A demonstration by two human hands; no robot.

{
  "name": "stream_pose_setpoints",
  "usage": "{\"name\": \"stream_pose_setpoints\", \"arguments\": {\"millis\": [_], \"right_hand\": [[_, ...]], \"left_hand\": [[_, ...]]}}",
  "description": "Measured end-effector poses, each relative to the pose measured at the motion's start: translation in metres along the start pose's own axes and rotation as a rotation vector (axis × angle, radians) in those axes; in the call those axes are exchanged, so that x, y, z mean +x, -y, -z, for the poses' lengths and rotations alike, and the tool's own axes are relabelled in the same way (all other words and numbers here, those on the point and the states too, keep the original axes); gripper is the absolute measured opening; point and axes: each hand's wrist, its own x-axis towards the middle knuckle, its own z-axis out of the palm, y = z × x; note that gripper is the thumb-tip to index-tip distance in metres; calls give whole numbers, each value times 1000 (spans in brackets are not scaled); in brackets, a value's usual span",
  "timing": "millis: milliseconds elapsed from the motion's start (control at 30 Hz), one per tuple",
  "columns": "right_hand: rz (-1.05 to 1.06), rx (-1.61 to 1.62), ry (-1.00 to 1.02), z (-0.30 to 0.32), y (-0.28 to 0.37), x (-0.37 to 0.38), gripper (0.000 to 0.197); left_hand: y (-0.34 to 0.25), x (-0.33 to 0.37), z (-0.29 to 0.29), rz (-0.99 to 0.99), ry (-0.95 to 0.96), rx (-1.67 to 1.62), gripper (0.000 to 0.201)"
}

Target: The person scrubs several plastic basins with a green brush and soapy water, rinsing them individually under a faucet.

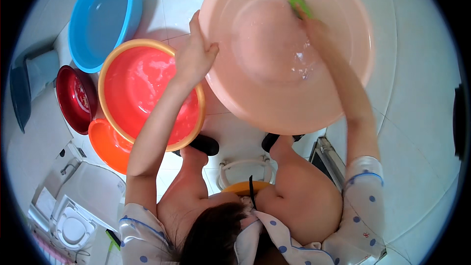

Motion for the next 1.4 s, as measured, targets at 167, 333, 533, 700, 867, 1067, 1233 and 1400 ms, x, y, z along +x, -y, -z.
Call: {"name": "stream_pose_setpoints", "arguments": {"millis": [167, 333, 533, 700, 867, 1067, 1233, 1400], "right_hand": [[-22, 247, 342, -55, 120, -19, 54], [477, 170, 532, -38, 92, -133, 56], [221, -351, 907, 49, 27, -133, 52], [376, -823, 561, 56, -19, -66, 36], [488, -659, -11, 104, 34, 24, 39], [822, -388, -470, 146, 95, 0, 53], [552, 217, -504, 105, 114, -20, 55], [470, 326, -725, 85, 176, -24, 44]], "left_hand": [[10, 0, 0, -58, -58, -34, 70], [15, 0, -7, -193, -173, -194, 76], [2, -4, 26, -314, -146, -418, 75], [-53, -7, 52, -294, -102, -264, 72], [-49, 14, 63, -442, -75, -275, 70], [-42, 18, 61, -380, -61, -375, 69], [-40, 11, 58, -332, -74, -359, 74], [-40, 10, 54, -365, -70, -399, 73]]}}
